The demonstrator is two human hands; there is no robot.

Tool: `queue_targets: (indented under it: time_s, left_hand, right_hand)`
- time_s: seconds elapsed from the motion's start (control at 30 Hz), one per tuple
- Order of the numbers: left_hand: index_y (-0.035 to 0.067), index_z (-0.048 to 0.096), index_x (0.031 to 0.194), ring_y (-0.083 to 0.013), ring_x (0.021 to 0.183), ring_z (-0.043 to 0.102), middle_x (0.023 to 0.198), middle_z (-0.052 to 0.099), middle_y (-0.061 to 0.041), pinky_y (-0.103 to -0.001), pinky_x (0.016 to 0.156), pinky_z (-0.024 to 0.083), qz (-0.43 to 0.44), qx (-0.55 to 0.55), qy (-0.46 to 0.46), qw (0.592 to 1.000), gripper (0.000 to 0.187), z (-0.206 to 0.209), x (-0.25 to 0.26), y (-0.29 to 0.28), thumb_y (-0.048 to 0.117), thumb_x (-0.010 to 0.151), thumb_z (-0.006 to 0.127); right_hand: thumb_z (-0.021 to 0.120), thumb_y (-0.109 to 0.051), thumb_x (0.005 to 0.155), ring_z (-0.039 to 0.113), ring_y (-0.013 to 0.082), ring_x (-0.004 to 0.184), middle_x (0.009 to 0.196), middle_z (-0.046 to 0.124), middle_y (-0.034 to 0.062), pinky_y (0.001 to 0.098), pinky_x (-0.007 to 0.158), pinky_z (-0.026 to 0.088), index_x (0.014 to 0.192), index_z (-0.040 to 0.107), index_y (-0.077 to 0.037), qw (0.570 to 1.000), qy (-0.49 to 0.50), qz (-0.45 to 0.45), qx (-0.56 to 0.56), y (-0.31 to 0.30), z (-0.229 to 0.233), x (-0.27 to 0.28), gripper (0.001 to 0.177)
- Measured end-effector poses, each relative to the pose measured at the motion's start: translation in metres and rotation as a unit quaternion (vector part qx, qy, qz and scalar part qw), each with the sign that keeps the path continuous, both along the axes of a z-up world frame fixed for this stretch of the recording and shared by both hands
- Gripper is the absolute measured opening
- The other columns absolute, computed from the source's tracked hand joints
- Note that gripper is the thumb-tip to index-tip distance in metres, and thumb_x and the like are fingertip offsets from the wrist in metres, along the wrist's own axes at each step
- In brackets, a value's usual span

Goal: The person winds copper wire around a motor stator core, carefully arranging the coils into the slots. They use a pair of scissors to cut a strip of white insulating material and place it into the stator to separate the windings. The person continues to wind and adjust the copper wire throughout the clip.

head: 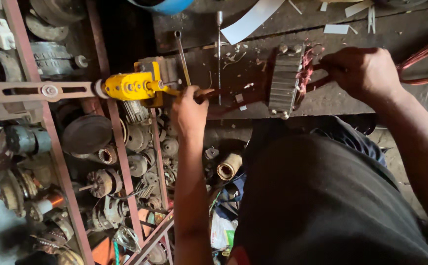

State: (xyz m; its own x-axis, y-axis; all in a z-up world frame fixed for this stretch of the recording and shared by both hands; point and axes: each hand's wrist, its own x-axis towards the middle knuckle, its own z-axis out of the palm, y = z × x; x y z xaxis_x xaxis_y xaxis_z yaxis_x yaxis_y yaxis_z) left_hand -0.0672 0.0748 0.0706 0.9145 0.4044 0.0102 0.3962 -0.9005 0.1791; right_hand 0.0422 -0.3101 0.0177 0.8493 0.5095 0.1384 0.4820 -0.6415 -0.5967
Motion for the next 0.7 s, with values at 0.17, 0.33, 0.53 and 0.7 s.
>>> queue_targets:
  time_s: [0.17, 0.33, 0.53, 0.7]
  left_hand:
    - [0.009, 0.073, 0.115, -0.0257, 0.092, 0.075, 0.106, 0.075, -0.009, -0.035, 0.080, 0.060, -0.125, -0.008, -0.022, 0.992, 0.030, 0.005, 0.005, -0.010, 0.015, 0.087, 0.083]
    - [0.013, 0.071, 0.118, -0.0265, 0.108, 0.072, 0.117, 0.075, -0.006, -0.036, 0.097, 0.057, -0.357, -0.028, -0.100, 0.928, 0.033, -0.016, 0.035, -0.048, 0.013, 0.086, 0.077]
    - [0.005, 0.071, 0.119, -0.0326, 0.099, 0.073, 0.110, 0.076, -0.016, -0.040, 0.087, 0.058, -0.145, -0.459, 0.138, 0.865, 0.020, -0.060, 0.073, -0.074, 0.012, 0.104, 0.059]
    - [-0.001, 0.065, 0.128, -0.0364, 0.097, 0.072, 0.109, 0.074, -0.020, -0.042, 0.081, 0.056, -0.266, -0.257, 0.119, 0.921, 0.032, -0.075, 0.075, -0.082, 0.011, 0.100, 0.058]
  right_hand:
    - [0.075, -0.026, 0.109, 0.074, 0.0191, 0.084, 0.101, 0.076, 0.0047, 0.0308, 0.071, 0.059, 0.117, 0.079, -0.016, 1.000, 0.001, 0.021, -0.003, -0.002, 0.001, -0.006, 0.013]
    - [0.072, -0.025, 0.105, 0.074, 0.0194, 0.082, 0.100, 0.077, 0.0023, 0.0333, 0.073, 0.059, 0.117, 0.080, -0.021, 0.998, 0.002, 0.041, -0.044, -0.006, -0.001, -0.003, 0.015]
    - [0.072, -0.034, 0.097, 0.074, 0.0244, 0.075, 0.097, 0.078, 0.0019, 0.0393, 0.067, 0.060, 0.110, 0.082, -0.026, 0.982, 0.056, 0.029, -0.179, -0.003, 0.013, 0.000, 0.019]
    - [0.074, -0.037, 0.089, 0.074, 0.0235, 0.075, 0.103, 0.077, 0.0029, 0.0382, 0.062, 0.060, 0.117, 0.080, -0.022, 0.984, 0.006, 0.047, -0.173, 0.003, 0.046, -0.001, 0.033]
